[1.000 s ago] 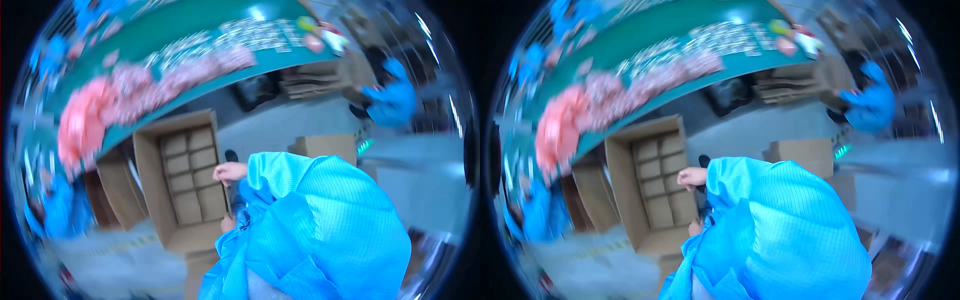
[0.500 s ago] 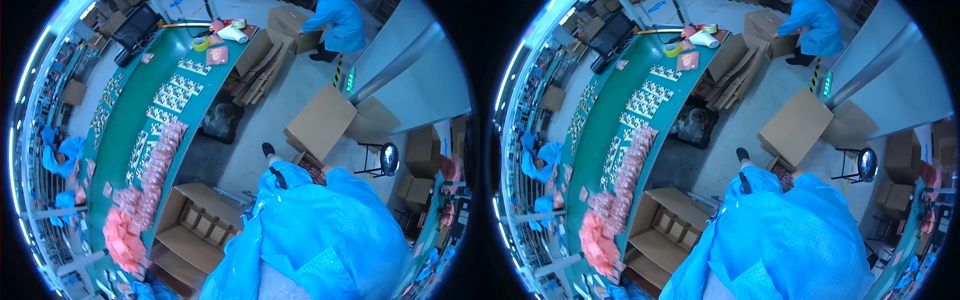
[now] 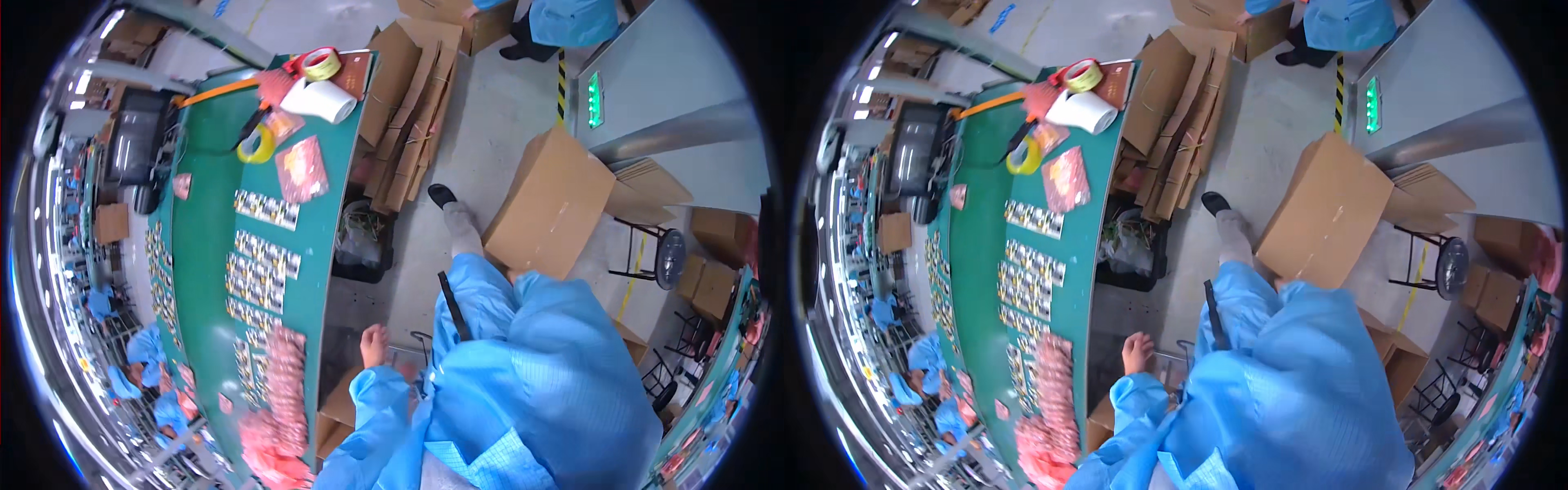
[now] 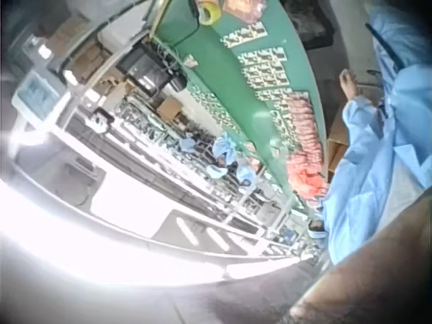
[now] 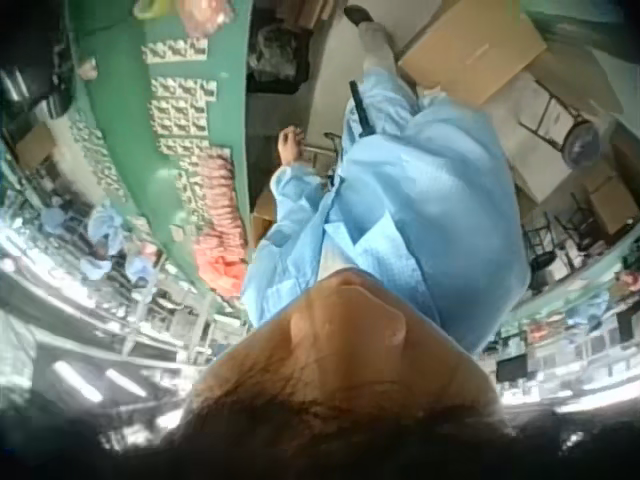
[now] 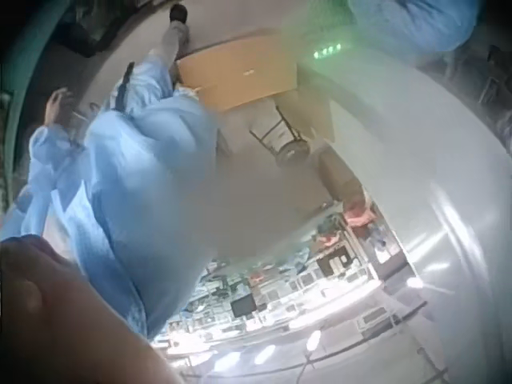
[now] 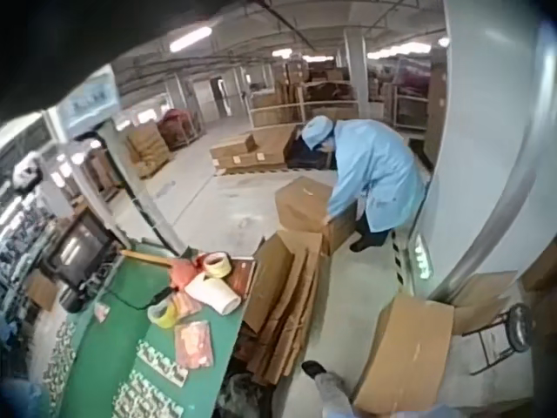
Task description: Packing electronic components into bubble wrap and placing them in boxes.
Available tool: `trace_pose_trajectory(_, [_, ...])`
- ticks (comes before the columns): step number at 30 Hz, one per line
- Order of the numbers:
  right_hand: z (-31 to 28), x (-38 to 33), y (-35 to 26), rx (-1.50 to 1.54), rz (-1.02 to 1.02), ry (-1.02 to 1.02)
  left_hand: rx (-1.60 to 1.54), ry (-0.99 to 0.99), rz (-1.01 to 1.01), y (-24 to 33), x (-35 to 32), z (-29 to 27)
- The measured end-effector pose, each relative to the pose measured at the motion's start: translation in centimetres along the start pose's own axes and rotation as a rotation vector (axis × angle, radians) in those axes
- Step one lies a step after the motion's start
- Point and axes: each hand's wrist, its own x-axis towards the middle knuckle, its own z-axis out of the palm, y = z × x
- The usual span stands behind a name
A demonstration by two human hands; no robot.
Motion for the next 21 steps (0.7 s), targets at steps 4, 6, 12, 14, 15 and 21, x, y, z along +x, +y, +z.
trace_pose_trajectory(4, [-5.7,15.1,-8.6,-0.193,-0.308,0.306,-0.355,-0.127,-0.044,15.6,8.9,17.8])
trace_pose_trajectory(6, [-2.7,20.9,-17.9,-0.184,-0.492,0.367,-0.567,-0.100,-0.005,22.1,12.7,20.8])
trace_pose_trajectory(12, [3.5,32.6,-44.4,-0.057,-0.482,-0.325,-1.042,0.149,-0.167,32.0,19.9,27.1])
trace_pose_trajectory(14, [4.5,37.6,-47.0,-0.002,-0.407,-0.046,-1.118,0.236,-0.295,31.9,22.3,28.1])
trace_pose_trajectory(15, [4.8,39.6,-48.0,-0.025,-0.303,-0.026,-1.204,0.319,-0.390,32.2,23.0,28.0])
trace_pose_trajectory(21, [11.2,46.1,-49.2,0.083,0.072,-0.041,-0.875,0.321,-0.475,32.7,23.9,28.2])
